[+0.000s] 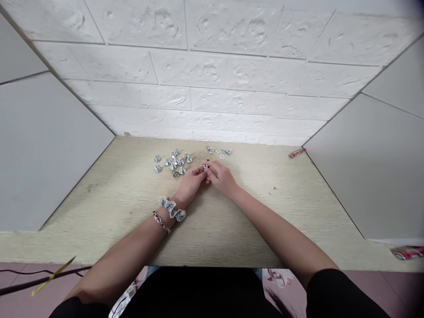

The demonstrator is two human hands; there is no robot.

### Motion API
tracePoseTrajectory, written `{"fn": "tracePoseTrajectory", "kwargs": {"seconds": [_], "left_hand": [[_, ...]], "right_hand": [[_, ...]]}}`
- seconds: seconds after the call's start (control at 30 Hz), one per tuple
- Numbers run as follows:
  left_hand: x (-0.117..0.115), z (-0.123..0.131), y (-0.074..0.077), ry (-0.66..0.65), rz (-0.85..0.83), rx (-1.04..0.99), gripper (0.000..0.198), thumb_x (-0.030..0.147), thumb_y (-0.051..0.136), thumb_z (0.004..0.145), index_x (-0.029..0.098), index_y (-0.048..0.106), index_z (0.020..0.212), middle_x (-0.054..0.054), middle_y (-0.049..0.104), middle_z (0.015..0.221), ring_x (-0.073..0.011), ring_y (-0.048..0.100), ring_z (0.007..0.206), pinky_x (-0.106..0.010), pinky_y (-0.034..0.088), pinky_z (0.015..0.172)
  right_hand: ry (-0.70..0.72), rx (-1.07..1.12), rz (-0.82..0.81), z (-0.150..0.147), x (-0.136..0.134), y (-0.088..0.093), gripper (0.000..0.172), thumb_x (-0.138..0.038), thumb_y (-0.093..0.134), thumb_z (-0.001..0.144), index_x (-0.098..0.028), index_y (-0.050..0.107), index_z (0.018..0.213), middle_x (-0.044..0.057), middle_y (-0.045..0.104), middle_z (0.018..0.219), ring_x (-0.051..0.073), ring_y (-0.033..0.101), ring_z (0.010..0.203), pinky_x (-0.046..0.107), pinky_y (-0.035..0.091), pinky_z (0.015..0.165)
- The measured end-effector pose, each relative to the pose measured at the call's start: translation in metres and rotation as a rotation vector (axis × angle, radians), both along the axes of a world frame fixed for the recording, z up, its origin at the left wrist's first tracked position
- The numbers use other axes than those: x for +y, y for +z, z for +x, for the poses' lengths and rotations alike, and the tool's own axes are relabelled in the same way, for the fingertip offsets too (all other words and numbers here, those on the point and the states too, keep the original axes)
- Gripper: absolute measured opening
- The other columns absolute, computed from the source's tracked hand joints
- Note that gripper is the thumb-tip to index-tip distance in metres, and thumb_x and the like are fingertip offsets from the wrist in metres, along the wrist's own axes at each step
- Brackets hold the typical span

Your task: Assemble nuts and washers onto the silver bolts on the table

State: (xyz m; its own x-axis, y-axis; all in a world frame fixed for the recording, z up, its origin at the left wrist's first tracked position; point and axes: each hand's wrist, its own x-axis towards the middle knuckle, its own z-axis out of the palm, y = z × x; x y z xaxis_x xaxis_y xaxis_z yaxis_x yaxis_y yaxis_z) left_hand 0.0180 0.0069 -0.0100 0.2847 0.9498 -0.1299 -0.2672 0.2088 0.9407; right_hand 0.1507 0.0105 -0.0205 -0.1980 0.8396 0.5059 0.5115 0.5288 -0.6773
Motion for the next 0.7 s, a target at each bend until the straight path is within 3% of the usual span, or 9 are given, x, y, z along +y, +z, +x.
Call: {"fn": "tracePoseTrajectory", "kwargs": {"seconds": [0.17,0.37,0.53,0.6,0.7], "left_hand": [[-0.003,-0.001,0.005,-0.062,0.15,0.158,0.013,0.02,0.061,0.07,0.013,0.06,0.059,0.003,0.054,0.056,-0.0072,0.045,0.055,-0.02,0.035,0.057],[-0.011,0.0,0.017,-0.161,0.265,0.287,0.013,0.01,0.054,0.067,0.015,0.066,0.064,0.001,0.06,0.061,-0.0106,0.047,0.058,-0.023,0.036,0.057],[-0.01,-0.001,0.012,-0.193,0.12,0.086,0.01,0.017,0.059,0.069,0.015,0.064,0.061,0.001,0.057,0.058,-0.0101,0.047,0.055,-0.024,0.038,0.058],[-0.007,-0.001,0.009,-0.158,0.031,-0.025,0.005,0.018,0.064,0.067,0.014,0.066,0.069,0.0,0.06,0.063,-0.0105,0.052,0.061,-0.024,0.042,0.063],[-0.004,-0.003,0.006,-0.074,-0.051,-0.118,0.016,0.019,0.071,0.063,0.013,0.068,0.077,-0.001,0.063,0.07,-0.0094,0.055,0.065,-0.022,0.044,0.066]], "right_hand": [[-0.07,0.079,-0.03,0.0,-0.001,0.002,0.018,-0.037,0.06,0.079,-0.021,0.059,0.087,0.006,0.066,0.098,0.021,0.061,0.096,0.035,0.049,0.084],[0.038,0.091,-0.048,-0.001,-0.001,0.003,0.041,-0.048,0.06,0.08,-0.022,0.055,0.112,0.009,0.059,0.119,0.023,0.053,0.114,0.04,0.045,0.095],[0.095,0.064,0.001,-0.003,-0.003,0.003,0.049,-0.051,0.053,0.084,-0.023,0.053,0.124,0.01,0.053,0.13,0.025,0.046,0.124,0.045,0.037,0.105],[0.1,0.062,0.013,-0.004,-0.005,0.002,0.046,-0.047,0.052,0.086,-0.022,0.053,0.125,0.011,0.054,0.131,0.024,0.047,0.124,0.045,0.037,0.105],[0.094,0.105,0.004,-0.005,-0.006,0.003,0.038,-0.038,0.051,0.086,-0.021,0.057,0.119,0.01,0.057,0.127,0.023,0.05,0.121,0.043,0.04,0.104]]}}
